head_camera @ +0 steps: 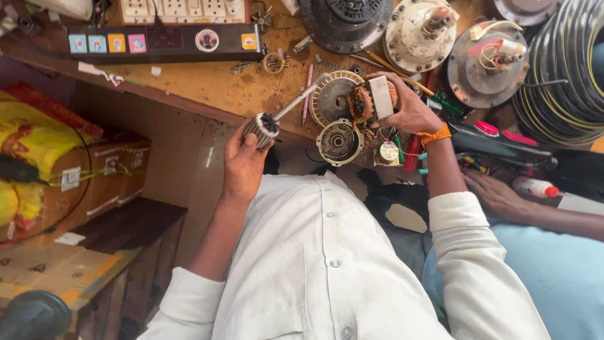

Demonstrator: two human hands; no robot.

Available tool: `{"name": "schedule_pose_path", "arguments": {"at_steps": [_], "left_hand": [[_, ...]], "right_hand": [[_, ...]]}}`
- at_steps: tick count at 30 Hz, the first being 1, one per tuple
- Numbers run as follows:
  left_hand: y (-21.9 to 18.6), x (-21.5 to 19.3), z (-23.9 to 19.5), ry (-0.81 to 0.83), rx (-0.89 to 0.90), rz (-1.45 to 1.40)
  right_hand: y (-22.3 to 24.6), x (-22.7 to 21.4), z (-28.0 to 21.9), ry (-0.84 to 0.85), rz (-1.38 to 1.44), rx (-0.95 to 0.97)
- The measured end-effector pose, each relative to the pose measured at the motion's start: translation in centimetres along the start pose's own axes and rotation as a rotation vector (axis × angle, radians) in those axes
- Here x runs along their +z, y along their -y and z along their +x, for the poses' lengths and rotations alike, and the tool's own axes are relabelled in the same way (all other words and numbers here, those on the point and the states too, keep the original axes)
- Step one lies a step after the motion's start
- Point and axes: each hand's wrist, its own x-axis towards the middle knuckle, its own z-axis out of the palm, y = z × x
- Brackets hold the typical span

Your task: The person disassembles a small electrical motor, removes the rotor, and uses a power tool to clean or grind the rotor shaft. They then reassemble the motor components on the workbench.

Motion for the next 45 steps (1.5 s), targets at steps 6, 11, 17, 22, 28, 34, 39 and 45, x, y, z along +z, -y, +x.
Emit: {"name": "schedule_pose_path", "arguments": {"at_steps": [6,11,17,22,28,34,39,45], "left_hand": [[1.5,0.4,1.4,0.004,-0.134,0.072],[1.6,1.7,2.3,0.016,-0.148,0.117],[0.0,3.2,3.4,0.069,-0.082,0.436],[-1.1,4.6,4.1,0.071,-0.126,0.599],[-0.9,5.9,5.0,0.164,-0.139,0.696],[0.4,6.7,5.6,0.220,-0.152,0.724],[2.6,7.4,6.5,0.249,-0.152,0.805],[5.3,8.2,6.8,0.270,-0.307,0.648]], "right_hand": [[-1.2,1.8,-0.8,-0.155,0.213,0.026],[-1.1,2.1,-2.0,-0.151,0.252,-0.078],[-1.2,2.2,-3.6,-0.295,0.481,-0.092],[-0.3,1.9,-4.8,-0.363,0.516,-0.099],[0.8,1.7,-5.6,-0.326,0.507,-0.192],[1.7,1.3,-6.5,-0.322,0.428,-0.148],[2.4,0.9,-6.9,-0.295,0.302,-0.134],[3.3,0.8,-7.3,-0.285,0.244,-0.105]]}}
